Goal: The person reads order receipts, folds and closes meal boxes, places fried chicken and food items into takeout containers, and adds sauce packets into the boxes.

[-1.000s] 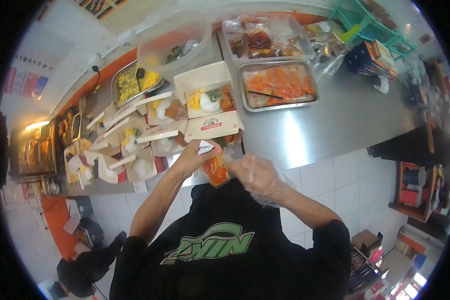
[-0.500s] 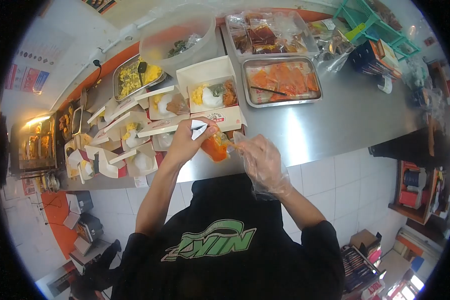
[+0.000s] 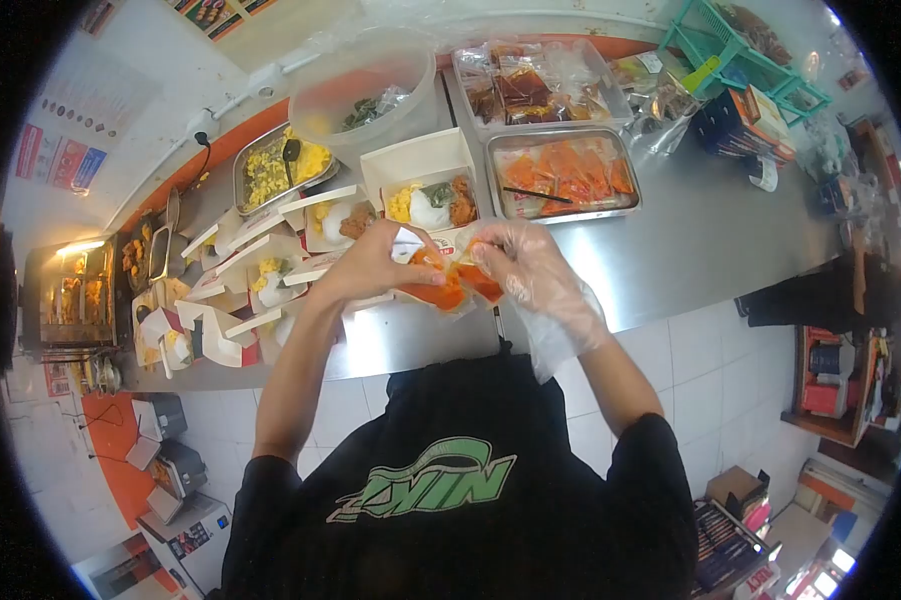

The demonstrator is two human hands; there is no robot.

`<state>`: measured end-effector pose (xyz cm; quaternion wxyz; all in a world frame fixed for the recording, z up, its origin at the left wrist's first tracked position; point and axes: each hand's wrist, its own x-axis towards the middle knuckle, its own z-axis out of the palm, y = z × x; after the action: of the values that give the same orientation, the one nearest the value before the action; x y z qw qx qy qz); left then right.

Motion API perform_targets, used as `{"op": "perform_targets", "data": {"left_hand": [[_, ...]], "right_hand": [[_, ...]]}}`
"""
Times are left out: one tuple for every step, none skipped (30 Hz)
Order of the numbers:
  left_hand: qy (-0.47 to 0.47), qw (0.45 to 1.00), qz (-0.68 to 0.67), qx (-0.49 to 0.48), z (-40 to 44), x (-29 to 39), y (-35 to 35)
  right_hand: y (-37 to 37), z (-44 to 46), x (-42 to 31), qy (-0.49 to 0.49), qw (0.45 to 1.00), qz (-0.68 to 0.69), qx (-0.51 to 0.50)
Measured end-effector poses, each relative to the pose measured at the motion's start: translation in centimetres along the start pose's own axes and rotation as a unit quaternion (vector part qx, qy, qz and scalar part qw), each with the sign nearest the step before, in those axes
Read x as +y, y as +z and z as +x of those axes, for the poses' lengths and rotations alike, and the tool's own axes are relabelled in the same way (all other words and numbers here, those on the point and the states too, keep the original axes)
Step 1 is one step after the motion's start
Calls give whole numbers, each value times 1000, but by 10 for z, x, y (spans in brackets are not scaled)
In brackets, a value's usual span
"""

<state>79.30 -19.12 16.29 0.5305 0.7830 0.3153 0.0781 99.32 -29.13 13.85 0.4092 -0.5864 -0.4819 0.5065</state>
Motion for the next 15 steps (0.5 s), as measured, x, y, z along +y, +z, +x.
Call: {"op": "perform_targets", "data": {"left_hand": [[-58, 998, -6, -24, -2, 10, -6], [-57, 998, -5, -24, -2, 15, -12], [-113, 992, -20, -50, -2, 19, -16], [-169, 982, -36, -75, 0, 21, -21], [-167, 983, -32, -75, 3, 17, -27], [-79, 992, -9, -94, 6, 10, -33], [10, 994, 16, -111, 9, 10, -39], [7, 992, 15, -126, 10, 14, -46], [7, 992, 19, -124, 11, 24, -54], [5, 988, 30, -149, 11, 35, -62], [3, 984, 43, -174, 13, 42, -69], [29, 982, 89, -165, 16, 43, -75], [28, 982, 95, -162, 18, 47, -82], [20, 978, 85, -189, 20, 52, -90], [12, 973, 75, -216, 21, 56, -96]], "right_hand": [[-4, 5, 1, -44, 999, -22, -25], [-7, 11, 1, -88, 994, -43, -49], [-9, 15, -2, -89, 994, -43, -47], [-12, 20, -7, -103, 990, -63, -78], [-14, 24, -13, -117, 984, -84, -108], [-16, 25, -25, -119, 984, -83, -106], [-19, 26, -42, -172, 961, -161, -143], [-21, 28, -55, -224, 928, -237, -179], [-21, 32, -61, -229, 927, -237, -178], [-20, 36, -66, -239, 914, -257, -202], [-20, 40, -72, -250, 900, -277, -225], [-20, 43, -78, -257, 899, -277, -223], [-20, 46, -85, -252, 895, -286, -231], [-20, 48, -91, -247, 891, -295, -239], [-19, 50, -96, -254, 890, -295, -236]]}}
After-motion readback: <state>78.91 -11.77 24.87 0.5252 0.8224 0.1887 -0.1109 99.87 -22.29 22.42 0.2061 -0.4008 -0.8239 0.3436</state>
